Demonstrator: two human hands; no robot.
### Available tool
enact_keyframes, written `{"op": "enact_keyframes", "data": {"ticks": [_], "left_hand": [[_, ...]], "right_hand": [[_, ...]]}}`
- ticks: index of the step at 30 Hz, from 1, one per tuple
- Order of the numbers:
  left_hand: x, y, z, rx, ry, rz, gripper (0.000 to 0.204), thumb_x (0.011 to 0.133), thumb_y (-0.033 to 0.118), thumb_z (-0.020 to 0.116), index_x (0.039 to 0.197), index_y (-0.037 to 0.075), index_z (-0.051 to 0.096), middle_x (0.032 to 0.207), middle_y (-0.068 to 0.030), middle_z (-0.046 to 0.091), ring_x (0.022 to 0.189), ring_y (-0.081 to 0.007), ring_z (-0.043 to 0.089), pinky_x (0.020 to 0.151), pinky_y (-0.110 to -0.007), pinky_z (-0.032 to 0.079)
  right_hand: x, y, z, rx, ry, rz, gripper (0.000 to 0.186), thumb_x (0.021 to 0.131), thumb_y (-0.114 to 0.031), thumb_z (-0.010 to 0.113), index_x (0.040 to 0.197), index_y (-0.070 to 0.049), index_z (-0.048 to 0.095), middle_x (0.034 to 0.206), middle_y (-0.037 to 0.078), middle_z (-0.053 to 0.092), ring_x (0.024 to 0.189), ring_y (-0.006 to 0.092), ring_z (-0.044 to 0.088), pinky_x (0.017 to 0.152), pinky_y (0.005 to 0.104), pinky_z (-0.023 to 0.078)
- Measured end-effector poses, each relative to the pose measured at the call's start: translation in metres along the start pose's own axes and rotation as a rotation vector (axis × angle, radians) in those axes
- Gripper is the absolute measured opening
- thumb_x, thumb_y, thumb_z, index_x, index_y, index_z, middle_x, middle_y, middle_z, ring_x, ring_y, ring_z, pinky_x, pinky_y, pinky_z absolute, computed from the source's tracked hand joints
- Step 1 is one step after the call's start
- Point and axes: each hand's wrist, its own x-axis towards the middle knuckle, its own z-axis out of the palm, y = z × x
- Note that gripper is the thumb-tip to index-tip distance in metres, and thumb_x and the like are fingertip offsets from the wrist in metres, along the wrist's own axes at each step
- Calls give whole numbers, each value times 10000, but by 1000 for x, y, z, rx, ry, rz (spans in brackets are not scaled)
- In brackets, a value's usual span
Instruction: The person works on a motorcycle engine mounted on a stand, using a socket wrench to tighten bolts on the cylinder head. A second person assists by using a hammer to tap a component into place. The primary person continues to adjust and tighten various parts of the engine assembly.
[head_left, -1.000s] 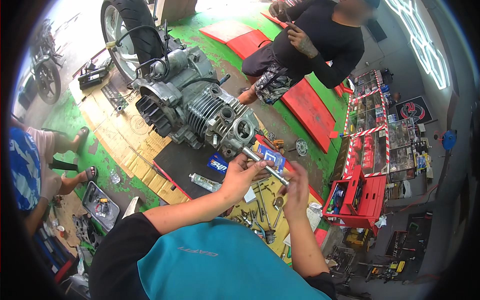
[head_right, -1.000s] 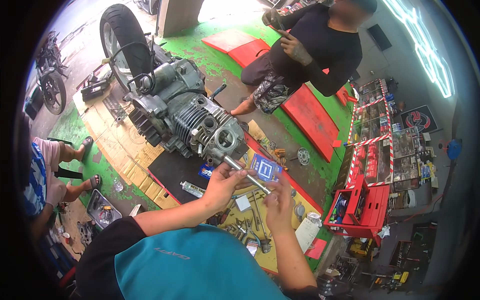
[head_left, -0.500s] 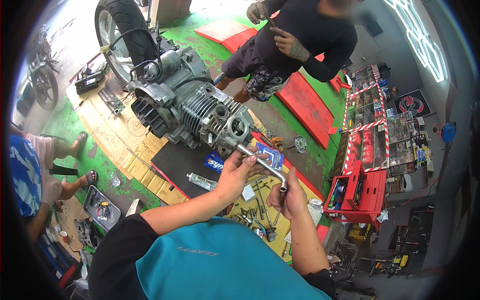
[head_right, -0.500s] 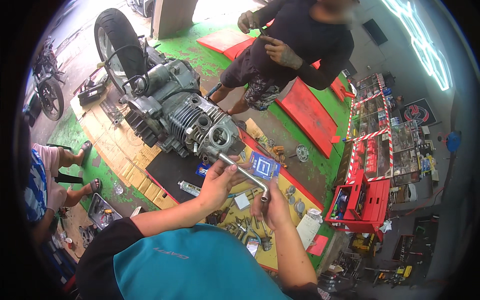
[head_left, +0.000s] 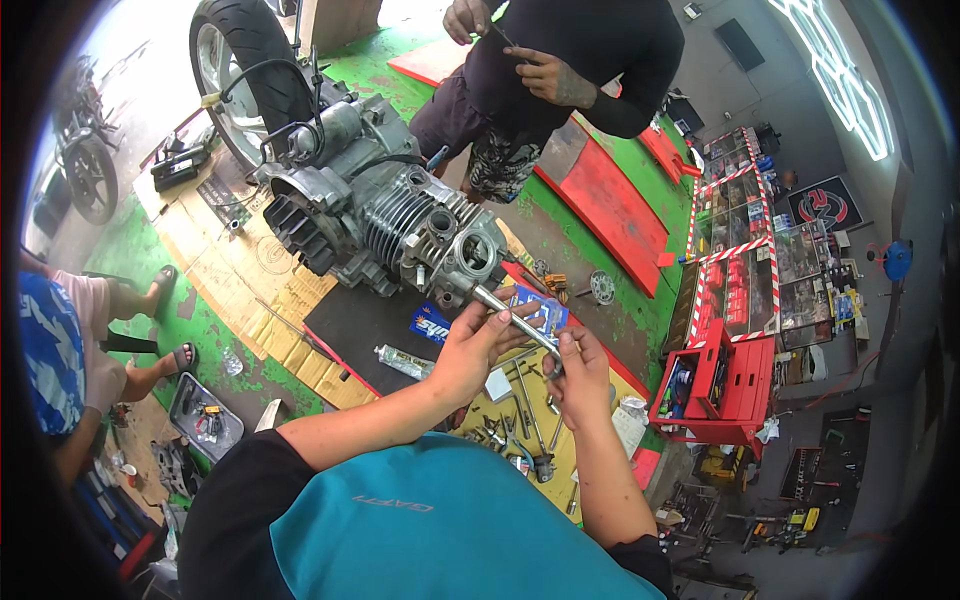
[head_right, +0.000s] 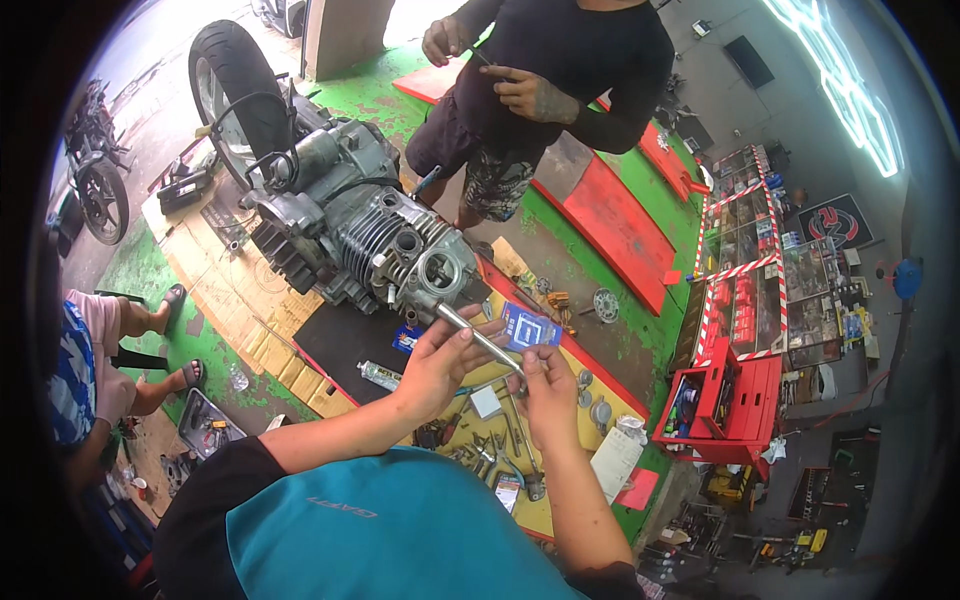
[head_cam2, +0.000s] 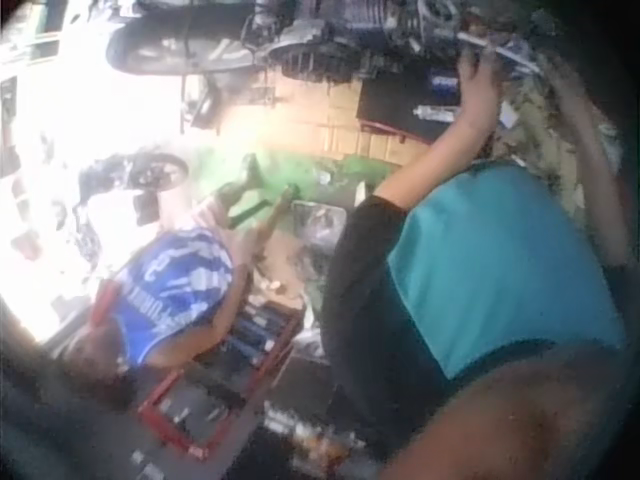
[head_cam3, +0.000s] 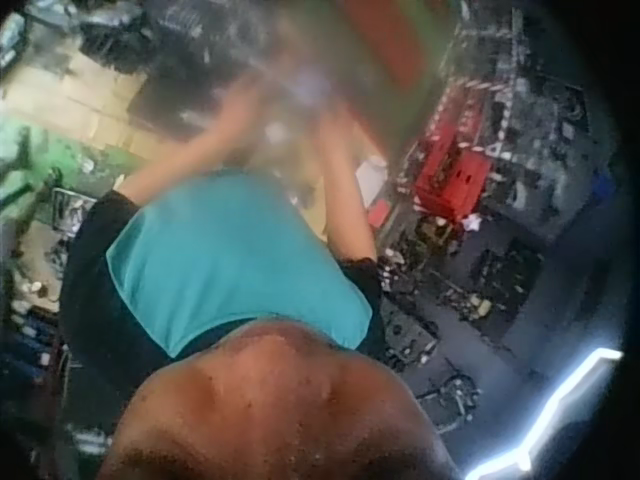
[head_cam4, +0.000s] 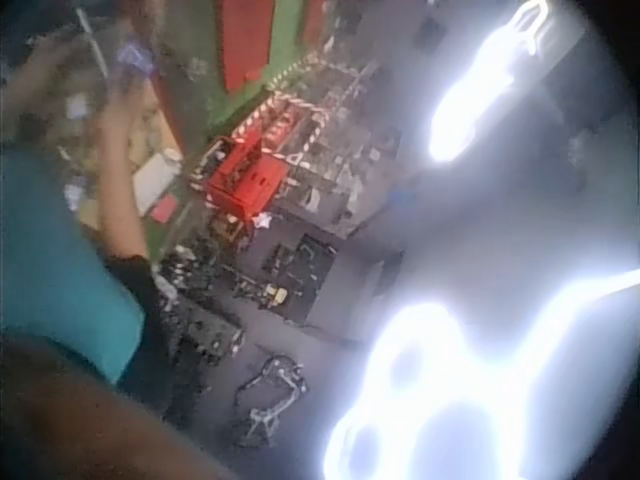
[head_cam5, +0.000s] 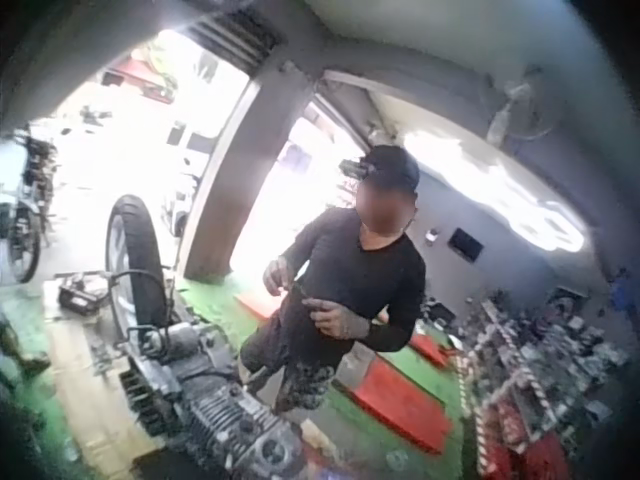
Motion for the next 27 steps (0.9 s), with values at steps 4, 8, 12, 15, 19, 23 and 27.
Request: {"op": "enact_keyframes", "data": {"ticks": [4, 8, 12, 15, 19, 23, 27], "left_hand": [[0, -5, -4, 89, 52, -12, 287, 1027, 163, 630, 1231, -6, 519, 1223, -186, 679, 1031, -249, 713, 936, -371, 592], [6, -3, -2, 244, 169, -8, 288, 988, 165, 695, 1168, -5, 547, 1081, -133, 709, 930, -212, 728, 890, -361, 608], [7, -2, -1, 281, 198, 15, 316, 970, 183, 724, 1160, -6, 557, 1056, -116, 700, 938, -189, 717, 852, -338, 600], [6, -3, -10, 242, 126, -10, 316, 1017, 190, 647, 1240, -7, 540, 1139, -169, 691, 1019, -231, 698, 900, -378, 569], [-2, 1, -10, 12, -47, -55, 335, 1073, 186, 521, 1359, 11, 499, 1302, -264, 626, 1190, -348, 643, 1067, -504, 482], [-2, -2, -6, 114, 34, -59, 302, 1055, 193, 578, 1269, -13, 526, 1216, -182, 671, 1056, -274, 710, 962, -406, 575], [4, -5, -7, 222, 126, -14, 299, 1014, 209, 657, 1160, -23, 539, 1093, -166, 696, 950, -268, 734, 886, -403, 609]], "right_hand": [[-13, 4, -5, 33, -47, -335, 437, 989, -323, 672, 1327, -78, 543, 960, 123, 644, 661, 170, 592, 604, 301, 493], [-19, -13, -10, -756, 0, -1136, 489, 892, -286, 773, 1291, -85, 576, 1162, 187, 607, 771, 261, 636, 686, 346, 523], [-3, 0, -13, -1056, 114, -1295, 389, 830, -96, 778, 1198, -85, 652, 1078, 145, 654, 802, 307, 630, 682, 398, 502], [0, 2, 6, -475, 154, -802, 210, 979, -69, 578, 1177, -19, 629, 873, 86, 626, 675, 229, 573, 635, 386, 500], [11, -10, 8, 404, -106, 110, 294, 1065, -248, 464, 1207, -19, 583, 714, 43, 545, 529, 133, 441, 569, 350, 467], [1, 9, -11, -28, -129, -205, 369, 1016, -302, 564, 1269, -34, 556, 924, 114, 639, 662, 195, 553, 647, 380, 488], [-5, 7, -18, -1003, 25, -1237, 534, 807, -155, 767, 1294, -48, 573, 1174, 143, 625, 933, 321, 618, 804, 433, 490]]}}
